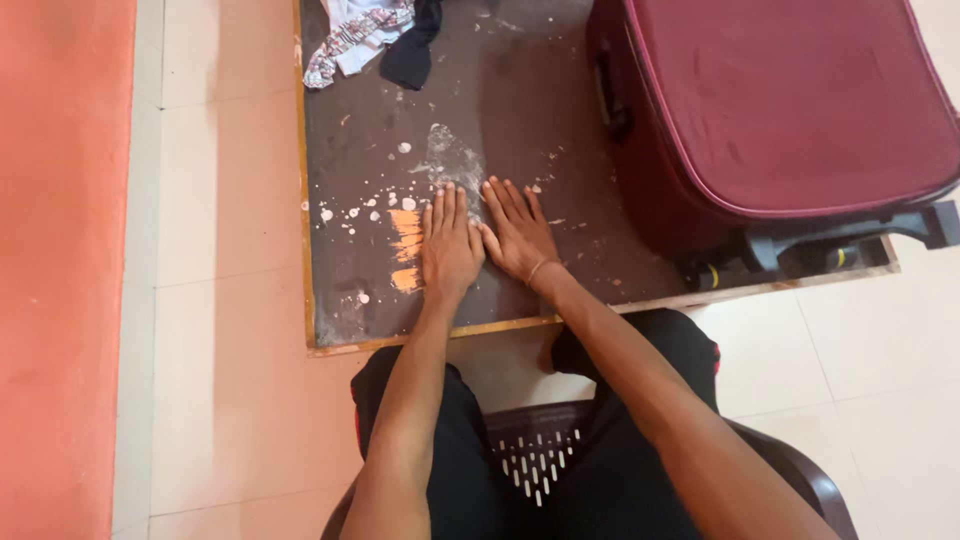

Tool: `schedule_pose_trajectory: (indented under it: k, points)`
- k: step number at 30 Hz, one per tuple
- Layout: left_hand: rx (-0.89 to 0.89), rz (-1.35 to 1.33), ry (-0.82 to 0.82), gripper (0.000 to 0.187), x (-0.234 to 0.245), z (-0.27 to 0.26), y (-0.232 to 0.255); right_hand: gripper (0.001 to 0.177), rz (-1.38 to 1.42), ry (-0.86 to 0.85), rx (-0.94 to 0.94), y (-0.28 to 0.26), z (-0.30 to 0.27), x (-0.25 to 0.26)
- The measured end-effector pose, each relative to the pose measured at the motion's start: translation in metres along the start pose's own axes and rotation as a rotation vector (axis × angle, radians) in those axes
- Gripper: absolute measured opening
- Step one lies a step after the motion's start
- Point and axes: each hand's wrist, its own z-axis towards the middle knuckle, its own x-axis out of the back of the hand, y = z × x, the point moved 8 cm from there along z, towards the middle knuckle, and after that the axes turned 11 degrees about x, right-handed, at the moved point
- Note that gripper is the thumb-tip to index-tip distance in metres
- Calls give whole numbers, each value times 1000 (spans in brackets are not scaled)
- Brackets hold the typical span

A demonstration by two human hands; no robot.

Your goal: The person opens a suitcase, removes shirts, and folds them one by one on a table, including buttoning a collar and smoothing the fabric by hand.

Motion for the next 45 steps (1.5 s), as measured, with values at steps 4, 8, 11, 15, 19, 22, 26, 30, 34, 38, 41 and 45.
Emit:
schedule_pose_trajectory:
  k: [4, 8, 11, 15, 19, 22, 26, 30, 34, 38, 41, 45]
  points:
    - [25, -20, 12, 57, 4, -5, 3, 70, -60, -60, -11, 2, 0, -6]
    - [67, -19, 65, 56, 3, -18, 4, 77, -59, -242, 52, -6, 1, 13]
    - [77, 40, 87, 58, -6, -32, 8, 52, -63, -476, -14, -6, -24, 54]
    - [108, 64, 0, 59, -22, -36, 3, 44, -83, -301, -28, -3, -66, 158]
    - [134, 95, -80, 68, -26, -37, 6, 43, -122, -52, -261, 34, -122, 254]
    - [198, 145, -253, 78, -22, -35, 26, 44, -139, 117, -373, 55, -159, 293]
    - [272, -27, -539, 84, 5, -53, 94, 43, -211, 203, -478, 79, -186, 308]
    - [-340, -479, -51, 81, 95, -67, 230, 44, -198, 217, -466, 89, -187, 309]
    - [-716, -296, 24, 73, 104, -72, 322, 36, -213, 194, -434, 94, -182, 306]
    - [-774, -219, 35, 73, 82, -72, 344, 31, -141, 149, -418, 106, -185, 309]
    - [-728, -290, -88, 80, 70, -74, 337, 34, -177, 115, -388, 120, -193, 318]
    - [-741, -243, -31, 87, 56, -75, 337, 43, -244, 48, -394, 175, -218, 340]
